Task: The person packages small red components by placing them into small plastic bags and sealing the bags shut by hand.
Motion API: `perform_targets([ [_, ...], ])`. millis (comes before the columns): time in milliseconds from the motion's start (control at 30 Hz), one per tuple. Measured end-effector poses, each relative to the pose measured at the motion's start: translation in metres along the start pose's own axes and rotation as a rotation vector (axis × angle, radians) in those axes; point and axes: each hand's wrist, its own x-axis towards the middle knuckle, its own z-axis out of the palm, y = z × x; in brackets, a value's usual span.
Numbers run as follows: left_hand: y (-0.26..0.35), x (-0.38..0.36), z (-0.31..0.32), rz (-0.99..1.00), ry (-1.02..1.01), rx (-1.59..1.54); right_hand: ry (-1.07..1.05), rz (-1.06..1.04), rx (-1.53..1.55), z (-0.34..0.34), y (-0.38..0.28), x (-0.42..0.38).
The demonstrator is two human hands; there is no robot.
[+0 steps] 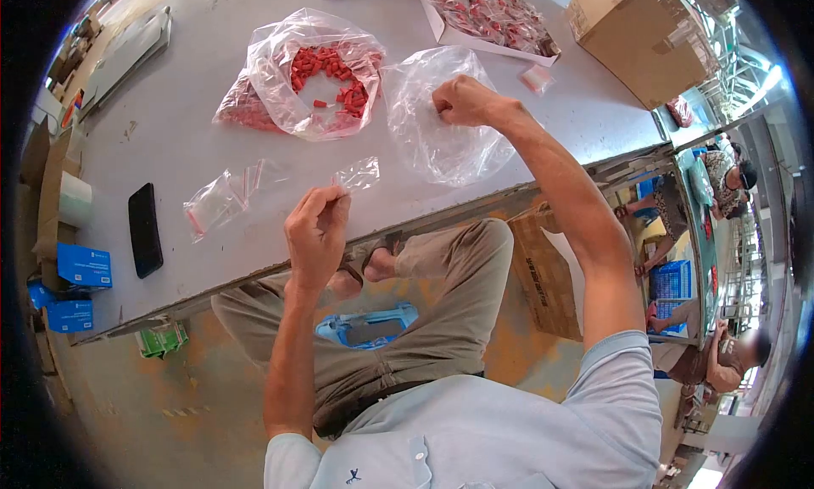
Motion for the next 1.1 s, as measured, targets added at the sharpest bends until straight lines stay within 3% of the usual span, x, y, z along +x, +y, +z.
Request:
perform_targets([
  [167,-0.001,0.000,0.001,0.060,0.014,0.000,0.115,-0.014,-0.092,0.012,-0.004,-0.006],
  [267,-0.003,-0.001,0.001,0.074,0.027,0.012,0.250,-0.055,0.022,0.012,-0.004,-0.012],
  [333,-0.002,-0.001,0.002,0.091,0.037,0.013,0.419,-0.013,0.253,0.007,-0.004,-0.020],
  [367,-0.001,-0.001,0.003,0.087,0.045,0.012,0.420,-0.016,0.249,0.004,-0.003,-0.024],
  [433,0.001,-0.001,0.004,0.083,0.059,0.010,0.406,0.138,0.682,-0.002,-0.006,-0.033],
  [467,0.001,-0.001,0.004,0.092,0.063,0.015,0.405,0.133,0.678,-0.005,-0.008,-0.038],
  [533,0.001,-0.002,0.004,0.096,0.068,0.021,0.388,0.123,0.955,-0.004,-0.010,-0.046],
  [667,0.006,-0.003,0.003,0.088,0.051,0.036,0.413,0.132,1.074,0.005,-0.015,-0.053],
  [767,0.000,-0.003,0.006,0.084,0.058,0.011,0.428,0.181,1.004,0.010,-0.016,-0.049],
  [833,-0.001,-0.003,0.006,0.100,0.074,-0.015,0.540,0.130,0.447,0.010,-0.016,-0.046],
  [867,0.000,-0.003,0.006,0.105,0.068,0.009,0.541,0.131,0.447,0.009,-0.015,-0.043],
  [933,0.002,-0.003,0.005,0.111,0.060,0.034,0.399,0.114,0.096,0.004,-0.015,-0.037],
  [1100,0.002,-0.003,0.005,0.113,0.059,0.035,0.154,0.143,-0.135,0.012,-0.014,-0.012],
])
